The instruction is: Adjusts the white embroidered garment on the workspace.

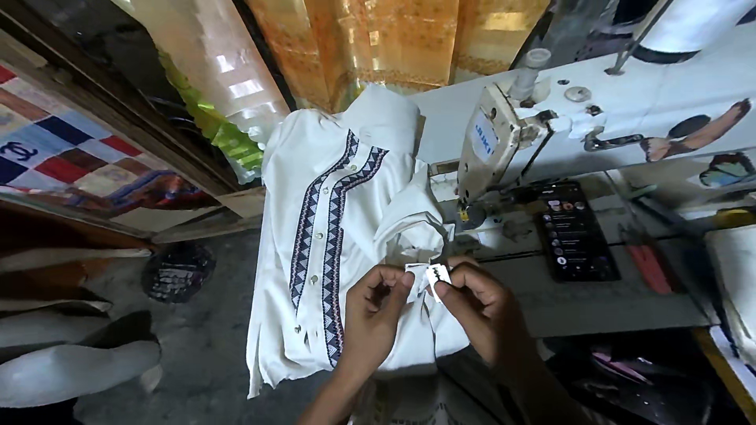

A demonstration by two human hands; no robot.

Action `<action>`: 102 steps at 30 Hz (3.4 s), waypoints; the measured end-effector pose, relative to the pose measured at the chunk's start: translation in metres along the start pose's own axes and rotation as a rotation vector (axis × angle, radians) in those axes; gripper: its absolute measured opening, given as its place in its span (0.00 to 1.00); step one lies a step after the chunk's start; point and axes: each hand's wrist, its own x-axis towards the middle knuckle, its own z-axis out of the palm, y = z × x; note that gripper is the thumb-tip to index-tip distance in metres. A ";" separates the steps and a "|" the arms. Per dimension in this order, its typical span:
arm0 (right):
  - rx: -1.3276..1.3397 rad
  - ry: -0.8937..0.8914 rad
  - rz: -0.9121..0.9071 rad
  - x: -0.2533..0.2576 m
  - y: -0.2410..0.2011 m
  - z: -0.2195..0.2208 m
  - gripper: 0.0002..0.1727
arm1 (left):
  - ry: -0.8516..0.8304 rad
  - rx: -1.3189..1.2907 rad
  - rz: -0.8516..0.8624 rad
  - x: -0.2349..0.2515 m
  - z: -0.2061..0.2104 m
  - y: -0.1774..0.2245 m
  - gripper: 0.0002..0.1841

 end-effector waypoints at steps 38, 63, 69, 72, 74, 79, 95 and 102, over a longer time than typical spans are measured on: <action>-0.216 0.045 -0.096 -0.012 0.001 0.015 0.14 | 0.039 -0.014 -0.009 0.002 0.000 -0.003 0.06; -0.038 -0.137 -0.095 -0.011 0.009 0.000 0.13 | 0.013 0.015 -0.015 0.004 -0.007 -0.005 0.06; 0.286 -0.308 0.060 -0.008 0.000 -0.032 0.10 | -0.199 -0.009 0.003 0.007 -0.014 -0.005 0.11; 0.235 -0.339 -0.060 -0.010 0.007 -0.035 0.12 | -0.226 0.062 0.074 0.008 -0.015 -0.007 0.07; 0.170 -0.321 -0.118 -0.012 0.013 -0.033 0.14 | -0.222 0.210 0.120 0.007 -0.013 -0.007 0.07; 0.126 -0.265 -0.065 -0.018 0.015 -0.026 0.13 | -0.077 0.649 0.283 -0.002 0.005 -0.015 0.15; 0.437 -0.295 0.043 -0.023 0.026 -0.020 0.10 | -0.088 0.216 0.074 -0.013 -0.009 -0.008 0.06; 0.489 -0.262 0.086 -0.016 0.026 -0.022 0.09 | 0.042 0.329 0.250 -0.010 -0.019 -0.010 0.12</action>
